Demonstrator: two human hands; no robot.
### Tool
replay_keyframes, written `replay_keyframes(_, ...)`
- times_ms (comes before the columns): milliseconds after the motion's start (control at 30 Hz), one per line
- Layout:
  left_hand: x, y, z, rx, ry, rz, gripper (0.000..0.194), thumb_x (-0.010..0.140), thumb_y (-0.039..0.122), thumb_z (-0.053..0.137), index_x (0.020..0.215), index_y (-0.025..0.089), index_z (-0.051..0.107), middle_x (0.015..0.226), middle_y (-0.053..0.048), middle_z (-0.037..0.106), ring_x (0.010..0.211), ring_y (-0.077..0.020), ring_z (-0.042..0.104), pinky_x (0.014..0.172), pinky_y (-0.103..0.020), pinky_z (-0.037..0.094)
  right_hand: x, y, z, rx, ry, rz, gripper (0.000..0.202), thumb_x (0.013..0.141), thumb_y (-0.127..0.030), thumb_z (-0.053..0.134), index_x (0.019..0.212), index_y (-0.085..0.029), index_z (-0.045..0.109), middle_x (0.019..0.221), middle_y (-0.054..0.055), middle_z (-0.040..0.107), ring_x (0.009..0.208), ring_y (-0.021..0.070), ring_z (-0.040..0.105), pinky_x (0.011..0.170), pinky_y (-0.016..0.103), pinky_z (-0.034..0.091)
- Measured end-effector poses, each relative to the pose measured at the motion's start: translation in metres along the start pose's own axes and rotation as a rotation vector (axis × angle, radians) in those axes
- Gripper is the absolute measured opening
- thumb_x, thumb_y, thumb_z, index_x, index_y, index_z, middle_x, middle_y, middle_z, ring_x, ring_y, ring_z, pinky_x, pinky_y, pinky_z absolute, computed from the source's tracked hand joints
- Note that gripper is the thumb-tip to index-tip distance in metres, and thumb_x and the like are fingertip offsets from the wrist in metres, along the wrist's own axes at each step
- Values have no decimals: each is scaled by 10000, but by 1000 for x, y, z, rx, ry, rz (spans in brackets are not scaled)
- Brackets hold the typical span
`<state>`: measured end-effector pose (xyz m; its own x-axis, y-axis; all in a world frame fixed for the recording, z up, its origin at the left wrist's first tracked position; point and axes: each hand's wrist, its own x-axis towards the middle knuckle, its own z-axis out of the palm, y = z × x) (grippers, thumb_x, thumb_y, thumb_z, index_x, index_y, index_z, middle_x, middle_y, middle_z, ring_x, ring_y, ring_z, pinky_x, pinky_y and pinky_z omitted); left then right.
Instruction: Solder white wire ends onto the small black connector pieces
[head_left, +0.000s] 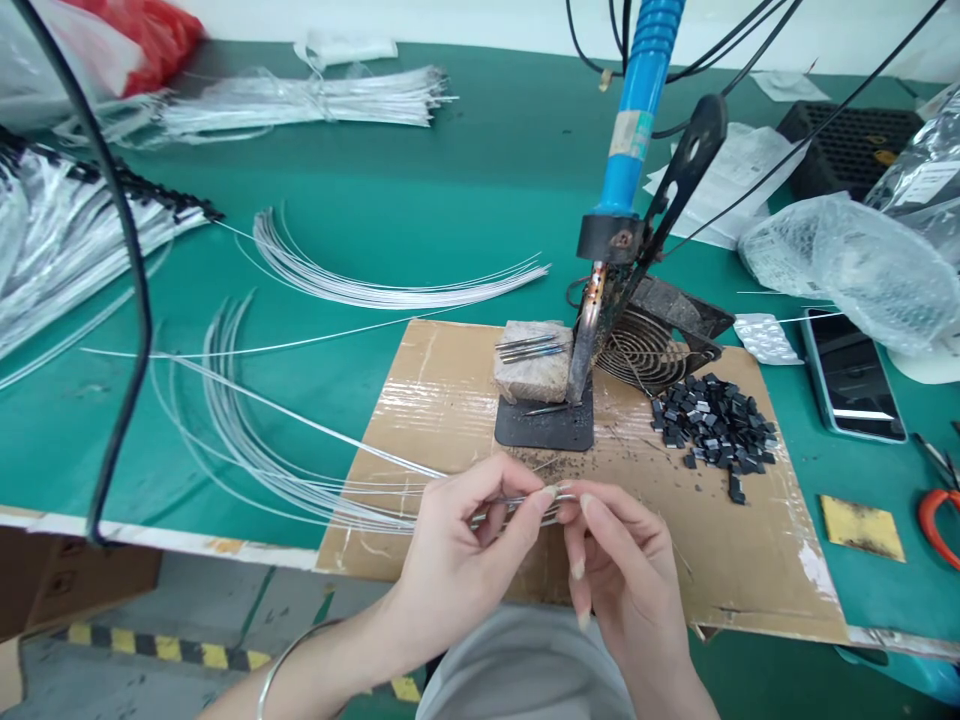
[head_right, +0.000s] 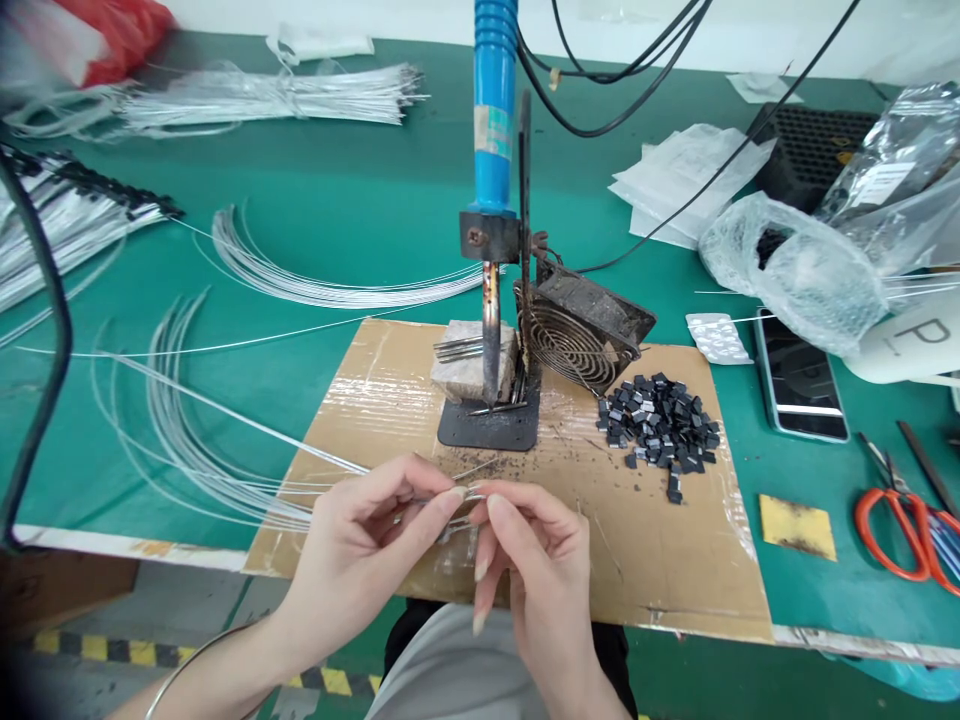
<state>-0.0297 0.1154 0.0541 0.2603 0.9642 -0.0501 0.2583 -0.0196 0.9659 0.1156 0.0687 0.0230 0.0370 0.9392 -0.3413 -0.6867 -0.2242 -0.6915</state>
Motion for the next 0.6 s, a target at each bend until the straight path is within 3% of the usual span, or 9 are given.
replay_keyframes(400,-2,-1,0,48,-4,25,202,957,260,625,780,178,679,591,26,577,480,-88,431,442,-212,315,-2,3,-2,-91,36,-64,110,879,-352,837,882,-245,859,674,4,733,394,59,555,324,113,505)
replay_keyframes(600,-1,1,-1,93,7,91,185,935,205,640,756,179,681,572,57,499,490,-76,358,442,-199,291,3,-8,-2,-71,-3,-11,139,824,-369,875,807,-233,852,629,-3,715,362,51,514,303,111,476)
